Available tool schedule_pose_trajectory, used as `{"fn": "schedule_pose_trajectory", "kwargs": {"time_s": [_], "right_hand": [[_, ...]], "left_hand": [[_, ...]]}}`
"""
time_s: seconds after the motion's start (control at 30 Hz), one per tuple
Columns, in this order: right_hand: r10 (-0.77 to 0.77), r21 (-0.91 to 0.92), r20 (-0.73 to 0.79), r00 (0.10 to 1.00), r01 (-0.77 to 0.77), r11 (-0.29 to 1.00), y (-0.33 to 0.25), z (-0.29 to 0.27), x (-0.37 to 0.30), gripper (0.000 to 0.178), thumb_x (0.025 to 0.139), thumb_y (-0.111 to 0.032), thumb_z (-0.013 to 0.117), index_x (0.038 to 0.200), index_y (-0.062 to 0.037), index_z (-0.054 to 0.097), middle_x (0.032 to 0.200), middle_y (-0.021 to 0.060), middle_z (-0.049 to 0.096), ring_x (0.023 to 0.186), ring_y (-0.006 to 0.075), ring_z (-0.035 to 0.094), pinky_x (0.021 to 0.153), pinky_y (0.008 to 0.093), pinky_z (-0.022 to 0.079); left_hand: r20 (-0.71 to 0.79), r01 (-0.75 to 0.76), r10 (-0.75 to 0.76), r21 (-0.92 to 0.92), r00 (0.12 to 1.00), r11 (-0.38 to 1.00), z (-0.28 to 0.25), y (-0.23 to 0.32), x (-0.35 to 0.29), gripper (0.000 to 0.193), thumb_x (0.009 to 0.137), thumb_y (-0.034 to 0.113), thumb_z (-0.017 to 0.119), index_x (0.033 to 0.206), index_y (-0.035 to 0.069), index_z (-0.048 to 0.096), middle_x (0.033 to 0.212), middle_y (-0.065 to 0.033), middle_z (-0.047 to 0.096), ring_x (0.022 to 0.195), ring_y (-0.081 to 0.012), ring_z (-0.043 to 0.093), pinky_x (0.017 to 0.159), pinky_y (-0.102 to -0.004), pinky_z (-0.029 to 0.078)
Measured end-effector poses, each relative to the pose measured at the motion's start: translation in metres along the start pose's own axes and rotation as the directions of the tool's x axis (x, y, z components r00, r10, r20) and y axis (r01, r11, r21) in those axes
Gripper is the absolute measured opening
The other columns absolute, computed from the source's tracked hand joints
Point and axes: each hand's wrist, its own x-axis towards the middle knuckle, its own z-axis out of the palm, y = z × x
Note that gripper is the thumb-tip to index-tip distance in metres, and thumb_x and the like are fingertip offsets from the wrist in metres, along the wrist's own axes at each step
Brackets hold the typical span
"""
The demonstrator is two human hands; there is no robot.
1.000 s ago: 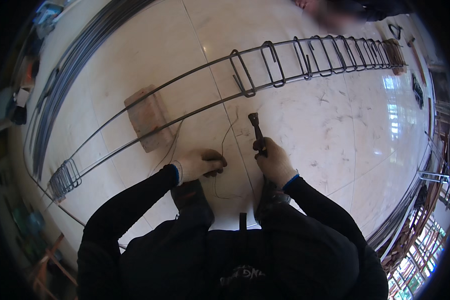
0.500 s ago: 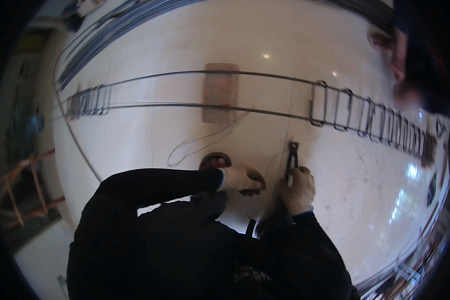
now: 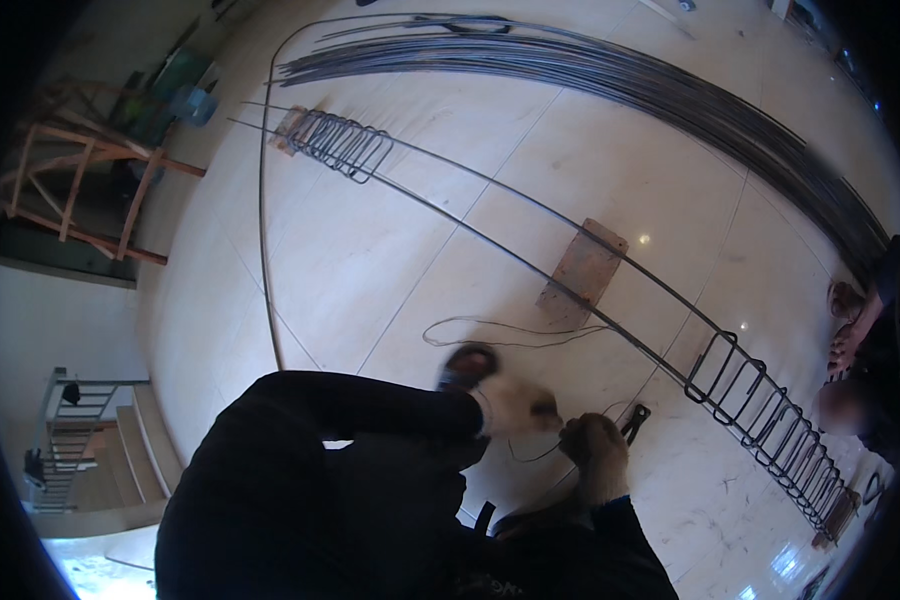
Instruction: The person assembles a ladder-like metal frame by wrapping and twisting wire ties around the joints using pliers. A second person works on the same frame nearby.
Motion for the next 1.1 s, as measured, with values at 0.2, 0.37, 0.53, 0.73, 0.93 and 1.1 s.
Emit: {"fn": "schedule_pose_trajectory", "kwargs": {"time_s": [0.2, 0.37, 0.53, 0.73, 0.93, 1.1], "right_hand": [[-0.142, -0.215, -0.013, 0.99, 0.136, 0.967, -0.024, -0.02, 0.006, 0.029, 0.107, -0.025, 0.061, 0.114, 0.0025, 0.069, 0.084, 0.0077, 0.067, 0.076, 0.017, 0.067, 0.071, 0.0313, 0.056], [-0.217, -0.232, -0.116, 0.969, 0.186, 0.955, -0.023, -0.033, -0.002, 0.03, 0.108, -0.023, 0.06, 0.115, 0.0035, 0.07, 0.08, 0.0058, 0.065, 0.072, 0.0147, 0.063, 0.069, 0.0299, 0.051], [-0.104, -0.287, -0.134, 0.985, 0.061, 0.956, -0.005, -0.054, 0.001, 0.028, 0.107, -0.021, 0.06, 0.114, 0.0038, 0.07, 0.079, 0.0051, 0.064, 0.07, 0.0138, 0.062, 0.067, 0.0296, 0.051], [-0.111, -0.404, -0.191, 0.975, 0.025, 0.914, 0.007, -0.067, 0.007, 0.03, 0.104, -0.025, 0.063, 0.113, 0.001, 0.075, 0.082, 0.0084, 0.068, 0.075, 0.0172, 0.065, 0.069, 0.0332, 0.051], [-0.193, -0.572, -0.196, 0.961, 0.048, 0.819, 0.013, -0.085, 0.02, 0.037, 0.105, -0.029, 0.06, 0.119, 0.0033, 0.072, 0.099, 0.0178, 0.075, 0.09, 0.0245, 0.068, 0.083, 0.0398, 0.052], [-0.455, -0.69, -0.133, 0.881, 0.247, 0.68, 0.049, -0.116, 0.042, 0.034, 0.107, -0.029, 0.061, 0.11, 0.0026, 0.073, 0.079, 0.0038, 0.067, 0.068, 0.0132, 0.057, 0.061, 0.0338, 0.046]], "left_hand": [[-0.831, 0.355, 0.099, 0.338, 0.547, 0.872, -0.039, -0.125, 0.0, 0.08, 0.074, 0.041, 0.091, 0.141, 0.009, 0.061, 0.14, -0.0159, 0.062, 0.137, -0.0379, 0.054, 0.116, -0.0517, 0.042], [-0.55, 0.278, 0.034, 0.472, 0.834, 0.837, -0.059, -0.191, -0.003, 0.042, 0.088, 0.031, 0.079, 0.123, 0.012, 0.068, 0.122, -0.0157, 0.07, 0.112, -0.0391, 0.067, 0.095, -0.0528, 0.053], [-0.457, 0.183, 0.151, 0.606, 0.876, 0.774, -0.075, -0.209, -0.002, 0.014, 0.096, 0.023, 0.07, 0.105, 0.012, 0.069, 0.1, -0.0154, 0.073, 0.089, -0.04, 0.072, 0.076, -0.052, 0.056], [-0.534, 0.255, 0.071, 0.511, 0.843, 0.821, -0.07, -0.219, -0.033, 0.014, 0.094, 0.022, 0.071, 0.104, 0.013, 0.069, 0.1, -0.0155, 0.074, 0.091, -0.0391, 0.073, 0.077, -0.051, 0.057], [-0.611, 0.579, -0.232, 0.461, 0.757, 0.672, -0.06, -0.227, -0.045, 0.016, 0.09, 0.022, 0.068, 0.1, 0.013, 0.075, 0.099, -0.0162, 0.077, 0.094, -0.0384, 0.075, 0.082, -0.0523, 0.059], [-0.523, 0.826, -0.643, 0.417, 0.56, 0.379, -0.066, -0.277, -0.11, 0.025, 0.09, 0.018, 0.067, 0.111, 0.011, 0.078, 0.112, -0.0164, 0.079, 0.105, -0.0363, 0.077, 0.087, -0.0503, 0.062]]}}
